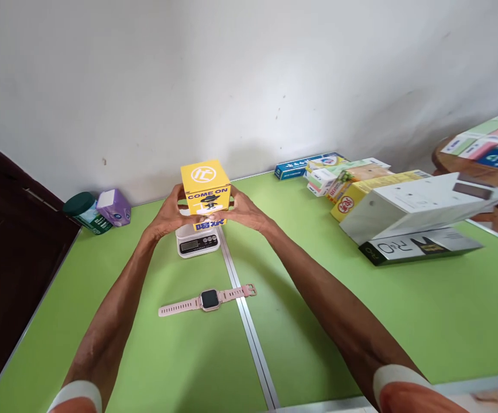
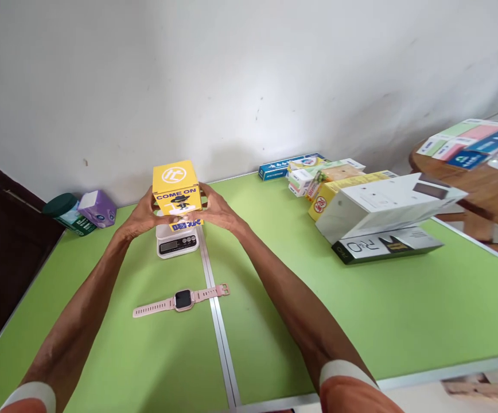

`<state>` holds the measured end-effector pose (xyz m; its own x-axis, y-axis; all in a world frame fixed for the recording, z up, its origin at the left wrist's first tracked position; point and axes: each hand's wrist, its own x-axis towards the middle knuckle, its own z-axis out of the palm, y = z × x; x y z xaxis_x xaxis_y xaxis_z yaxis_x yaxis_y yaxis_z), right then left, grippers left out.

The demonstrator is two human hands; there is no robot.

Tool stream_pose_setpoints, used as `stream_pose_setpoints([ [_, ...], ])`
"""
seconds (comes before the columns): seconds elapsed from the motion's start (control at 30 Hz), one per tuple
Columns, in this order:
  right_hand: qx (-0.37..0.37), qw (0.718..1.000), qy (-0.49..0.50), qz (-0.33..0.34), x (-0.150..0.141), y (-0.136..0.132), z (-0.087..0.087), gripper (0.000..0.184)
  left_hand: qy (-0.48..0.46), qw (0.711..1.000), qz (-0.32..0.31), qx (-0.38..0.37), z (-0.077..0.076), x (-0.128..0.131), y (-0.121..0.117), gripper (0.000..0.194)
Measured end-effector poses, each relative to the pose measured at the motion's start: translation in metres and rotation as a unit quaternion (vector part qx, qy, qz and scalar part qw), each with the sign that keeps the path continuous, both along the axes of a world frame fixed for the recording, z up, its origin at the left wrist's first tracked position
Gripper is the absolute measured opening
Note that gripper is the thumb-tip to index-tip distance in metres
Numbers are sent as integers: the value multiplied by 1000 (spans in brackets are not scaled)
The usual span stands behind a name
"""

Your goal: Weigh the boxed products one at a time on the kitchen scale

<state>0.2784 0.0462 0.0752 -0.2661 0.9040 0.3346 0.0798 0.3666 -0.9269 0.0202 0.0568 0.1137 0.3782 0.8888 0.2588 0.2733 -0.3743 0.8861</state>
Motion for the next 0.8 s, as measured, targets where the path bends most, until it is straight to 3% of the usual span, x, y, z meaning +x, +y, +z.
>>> stream_pose_setpoints([
  [0.07,0,1000,-12,-26,25,-8,5,92,-4,1000,-20,13,1,26,2,103],
  [0.17,-21,997,-32,-64,70,-22,2,87,-12,998,-57,1,-9,74,4,107],
  [0.3,-70,991,-33,-107,127,-43,-16,85,-26,993,-109,-41,-37,140,6,110],
  [0.43,-98,987,-11,-128,165,-54,-38,82,-32,990,-117,-74,-65,191,13,118],
  [0.67,-83,967,2,-240,182,-52,-77,69,-55,988,-118,-88,-87,232,34,126],
  [0.8,-40,920,-57,-386,172,-55,-101,72,-82,988,-106,-83,-97,256,44,127],
])
